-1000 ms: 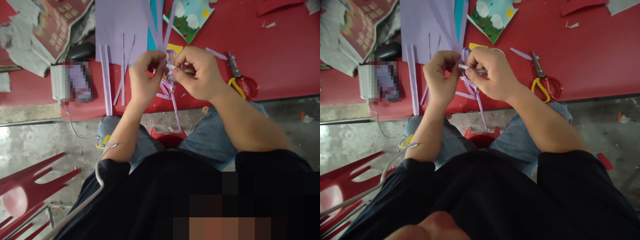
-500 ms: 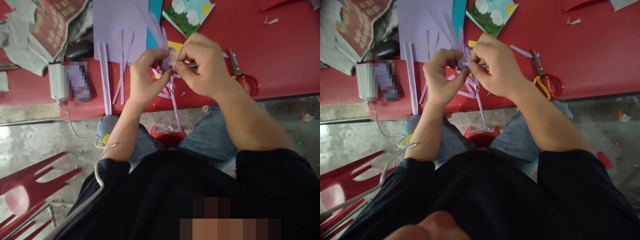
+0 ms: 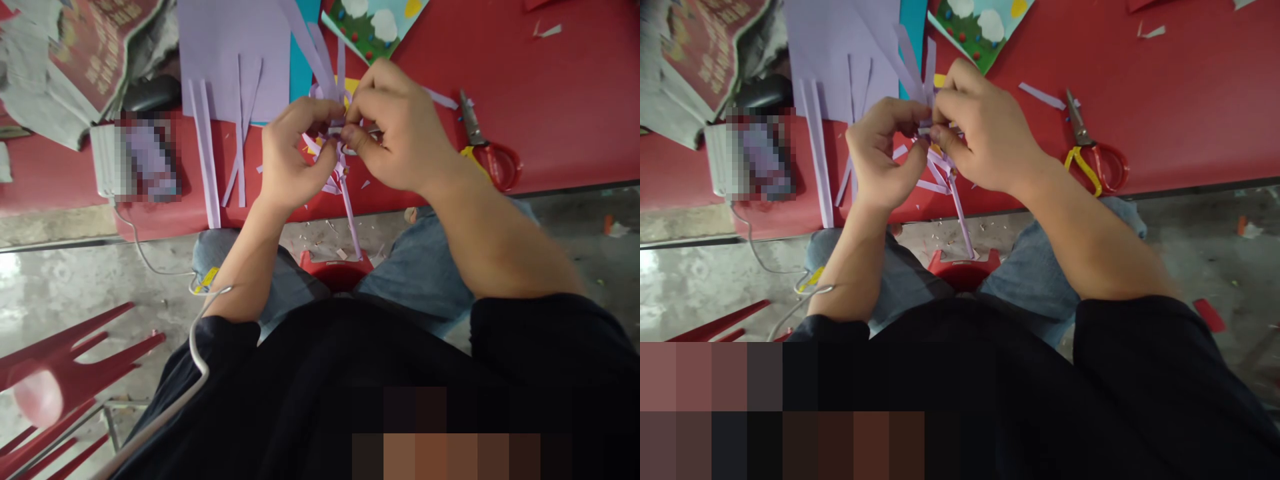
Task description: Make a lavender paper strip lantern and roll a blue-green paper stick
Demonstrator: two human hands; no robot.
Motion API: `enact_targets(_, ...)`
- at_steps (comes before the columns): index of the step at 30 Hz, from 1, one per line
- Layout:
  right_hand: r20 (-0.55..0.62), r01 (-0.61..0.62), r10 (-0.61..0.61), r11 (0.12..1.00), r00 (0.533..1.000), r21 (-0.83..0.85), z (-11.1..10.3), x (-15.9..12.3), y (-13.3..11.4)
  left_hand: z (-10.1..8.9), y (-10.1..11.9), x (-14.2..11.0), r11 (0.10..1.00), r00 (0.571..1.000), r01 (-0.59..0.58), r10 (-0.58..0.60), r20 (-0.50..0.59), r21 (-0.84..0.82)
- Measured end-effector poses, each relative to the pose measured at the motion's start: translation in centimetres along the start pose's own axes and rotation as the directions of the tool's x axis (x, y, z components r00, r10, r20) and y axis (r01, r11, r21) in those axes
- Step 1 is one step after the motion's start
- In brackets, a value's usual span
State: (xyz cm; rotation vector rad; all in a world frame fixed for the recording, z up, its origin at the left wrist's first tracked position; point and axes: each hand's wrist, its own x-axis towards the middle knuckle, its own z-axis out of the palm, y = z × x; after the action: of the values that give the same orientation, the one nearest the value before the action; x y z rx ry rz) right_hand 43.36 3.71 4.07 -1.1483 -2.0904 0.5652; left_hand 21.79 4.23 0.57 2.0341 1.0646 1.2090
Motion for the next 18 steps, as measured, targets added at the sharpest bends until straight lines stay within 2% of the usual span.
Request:
enact_targets(3,0.006,0.001,-0.001,1.0,1.0,-0.013,0.0,0.0,0.0,0.1,-0.1,0.0,0.999,0.999,-0.037,0.037,-0.014,-0.023)
enact_targets(8,0.015,-0.009,0.01,0.998,1.0,-0.06,-0.1,-0.1,-0.2,0.6,-1.3,0.1,0.991,0.992,-0.126,0.125,-0.035,-0.037)
enact_targets(18,0.005,0.018,-0.017,0.99,1.0,-0.138,0.0,-0.2,0.0,1.0,-1.7,-0.1,0.988,0.99,-0.137,0.133,-0.052,-0.071)
